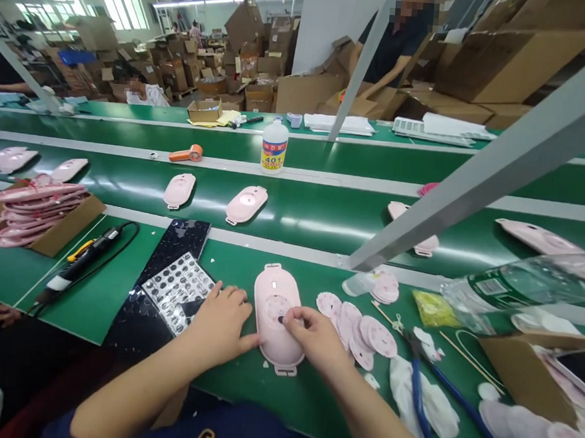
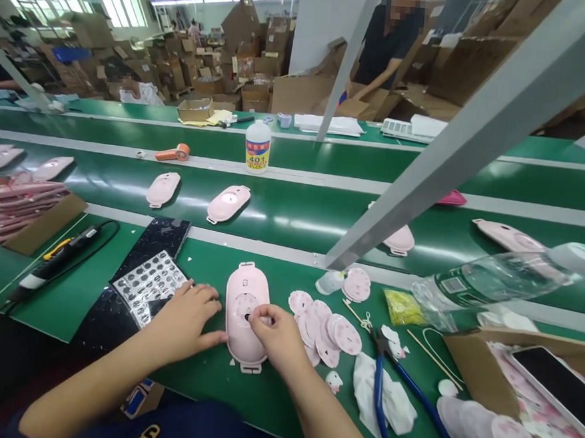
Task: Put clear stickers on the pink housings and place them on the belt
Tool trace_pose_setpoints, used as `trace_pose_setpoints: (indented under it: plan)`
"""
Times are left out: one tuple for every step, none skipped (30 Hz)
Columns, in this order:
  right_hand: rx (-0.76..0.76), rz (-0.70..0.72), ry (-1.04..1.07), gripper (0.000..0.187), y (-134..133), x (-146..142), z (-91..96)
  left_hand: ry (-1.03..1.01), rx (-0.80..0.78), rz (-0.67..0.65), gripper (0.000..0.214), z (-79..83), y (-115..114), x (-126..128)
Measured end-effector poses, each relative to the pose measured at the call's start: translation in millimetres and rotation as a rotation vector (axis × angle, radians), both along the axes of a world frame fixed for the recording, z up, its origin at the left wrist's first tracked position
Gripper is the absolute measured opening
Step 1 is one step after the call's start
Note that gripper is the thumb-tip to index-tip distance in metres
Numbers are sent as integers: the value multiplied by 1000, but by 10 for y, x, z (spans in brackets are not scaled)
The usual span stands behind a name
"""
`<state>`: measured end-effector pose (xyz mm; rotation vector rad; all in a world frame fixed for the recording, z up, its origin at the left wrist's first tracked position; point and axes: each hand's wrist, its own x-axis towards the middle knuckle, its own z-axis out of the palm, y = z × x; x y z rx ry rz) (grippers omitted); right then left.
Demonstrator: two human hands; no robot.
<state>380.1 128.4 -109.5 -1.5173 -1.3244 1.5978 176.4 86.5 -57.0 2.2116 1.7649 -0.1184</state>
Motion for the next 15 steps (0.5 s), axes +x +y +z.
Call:
trace_pose_setpoints:
  plan:
    - [31,-38,32,29,-58,53,61,2,32,46,59,5,-8,14]
    - [69,-77,71,29,-123,109,146,-19,80,92,66,11,-8,42]
    - [113,-114,114,29,-189,164,249,-83,132,124,72,16,-1,85]
    - [157,-142,156,28,-253,214,361,-206,167,139,78,17,14,141]
    - [197,-161,194,26,-312,260,474,-405,168,151,81,15,34,209]
    - [227,-164,228,25,-364,304,580,-647,135,163,83,9,55,290]
    - [249,-153,259,24,-411,349,674,-881,75,178,84,2,73,378]
    - [270,-138,283,23,-453,400,754,-1071,15,203,83,-5,85,469]
    - [300,-142,297,21,-491,459,820,-1199,-25,234,80,-10,88,559]
    - [349,-175,303,20,-524,525,874,-1265,-31,264,76,-12,81,643]
    - [414,-229,305,18,-554,596,918,-1273,-6,275,71,-7,65,718]
    - [480,-287,303,15,-578,668,957,-1247,35,263,65,3,40,783]
    - [530,-328,299,13,-597,737,991,-1217,81,240,59,18,10,838]
    - [552,-342,297,11,-610,796,1022,-1182,130,201,53,37,-25,886]
    - [542,-327,299,11,-618,844,1049,-1140,176,154,47,58,-62,930]
